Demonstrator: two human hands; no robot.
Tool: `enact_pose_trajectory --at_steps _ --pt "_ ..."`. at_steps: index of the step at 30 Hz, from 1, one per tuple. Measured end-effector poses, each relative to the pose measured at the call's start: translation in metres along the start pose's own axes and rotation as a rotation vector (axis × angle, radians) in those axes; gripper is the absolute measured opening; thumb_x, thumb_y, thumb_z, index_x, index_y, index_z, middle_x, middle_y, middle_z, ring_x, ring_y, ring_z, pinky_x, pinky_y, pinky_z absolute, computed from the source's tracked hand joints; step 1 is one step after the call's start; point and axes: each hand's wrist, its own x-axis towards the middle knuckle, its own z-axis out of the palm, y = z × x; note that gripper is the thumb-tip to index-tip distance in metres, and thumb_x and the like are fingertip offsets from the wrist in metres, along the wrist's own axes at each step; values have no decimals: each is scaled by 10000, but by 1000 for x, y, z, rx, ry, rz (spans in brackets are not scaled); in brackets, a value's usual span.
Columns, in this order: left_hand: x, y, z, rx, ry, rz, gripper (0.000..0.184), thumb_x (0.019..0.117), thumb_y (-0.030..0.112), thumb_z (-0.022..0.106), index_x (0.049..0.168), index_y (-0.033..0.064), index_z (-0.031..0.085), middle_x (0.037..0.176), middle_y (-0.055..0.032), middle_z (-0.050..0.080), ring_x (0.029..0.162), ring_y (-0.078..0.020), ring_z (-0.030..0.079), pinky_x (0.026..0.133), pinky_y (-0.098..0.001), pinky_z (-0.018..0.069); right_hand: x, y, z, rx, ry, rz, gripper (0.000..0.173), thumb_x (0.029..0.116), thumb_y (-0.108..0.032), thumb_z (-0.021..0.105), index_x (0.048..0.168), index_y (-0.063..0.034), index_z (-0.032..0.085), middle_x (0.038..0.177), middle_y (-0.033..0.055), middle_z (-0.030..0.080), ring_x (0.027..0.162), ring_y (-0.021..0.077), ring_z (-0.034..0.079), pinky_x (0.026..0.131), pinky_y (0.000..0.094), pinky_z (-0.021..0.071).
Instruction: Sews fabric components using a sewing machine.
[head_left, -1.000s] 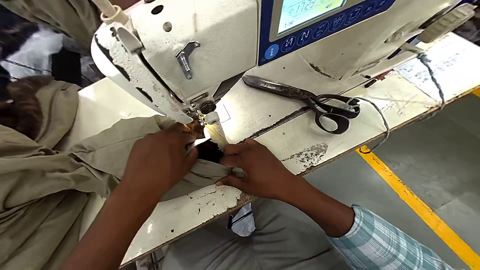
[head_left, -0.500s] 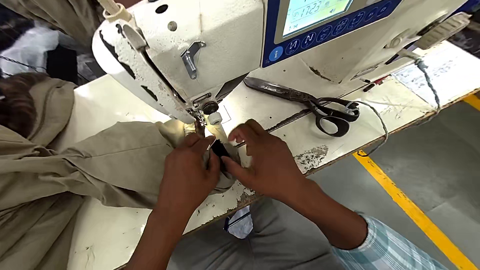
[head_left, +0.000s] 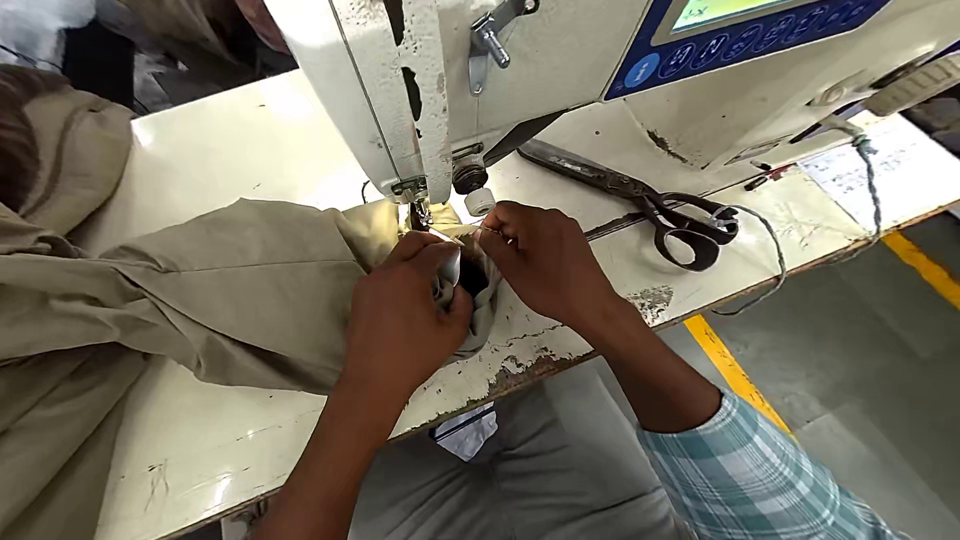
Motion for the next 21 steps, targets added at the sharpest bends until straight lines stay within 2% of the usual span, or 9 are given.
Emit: enact_pose_trajectory --at_steps 3,5,6,8,11,14,16,19,21 --pt "1 4 -1 10 -30 -23 453 837 249 684 1276 150 726 1221 -34 665 868 -180 681 649 -431 569 0 -4 4 19 5 4 211 1043 -316 551 1041 -141 669 732 -17 643 634 150 622 566 396 490" --pt "1 5 -3 1 -58 -40 498 825 239 716 1308 118 703 1250 -53 651 890 -195 680 672 -440 572 0 -7 4 -14 -35 16 299 990 -408 627 1089 -135 695 787 6 674 674 181 650 587 436 518" --pt "1 5 -3 -5 -67 -39 516 821 231 728 1320 106 694 1265 -59 645 901 -201 680 682 -442 574 1 -9 4 -31 -60 26 307 956 -412 663 1069 -130 708 783 19 671 691 200 657 596 455 517" --pt "1 5 -2 -2 -74 -32 523 814 221 732 1320 96 692 1282 -63 639 901 -207 685 678 -450 577 5 -9 2 -17 -91 46 196 928 -328 694 970 -139 722 735 5 645 666 185 629 582 446 493" --pt "0 9 -6 1 -91 -52 494 848 213 729 1331 119 689 1294 -65 618 870 -216 674 641 -460 564 11 -6 -4 51 -107 105 109 933 -259 681 888 -168 720 659 -43 597 604 130 569 557 403 446" --pt "1 6 -5 19 -55 -47 406 849 245 704 1244 161 750 1286 -30 656 932 -191 692 693 -450 582 10 -2 -4 32 -82 133 126 952 -279 662 894 -181 716 680 -41 615 635 143 594 572 427 454" --pt "0 8 -5 42 -61 -25 345 870 230 701 1199 152 769 1259 -34 670 929 -202 696 685 -456 581 9 -3 -3 -5 -68 122 157 969 -298 635 909 -176 714 699 -30 626 656 161 612 579 441 462" --pt "6 14 -4 144 -130 -7 221 833 229 733 1019 116 766 1114 -42 682 805 -226 694 605 -482 577 2 -17 -3 88 -70 6 205 987 -290 620 908 -128 719 696 0 627 648 170 619 581 441 496" --pt "10 14 -6 185 -197 21 192 808 227 731 951 101 741 1050 -47 653 742 -227 673 567 -475 560 1 -18 0 168 -74 -30 196 988 -293 624 867 -158 698 639 -41 576 573 113 552 534 366 442"
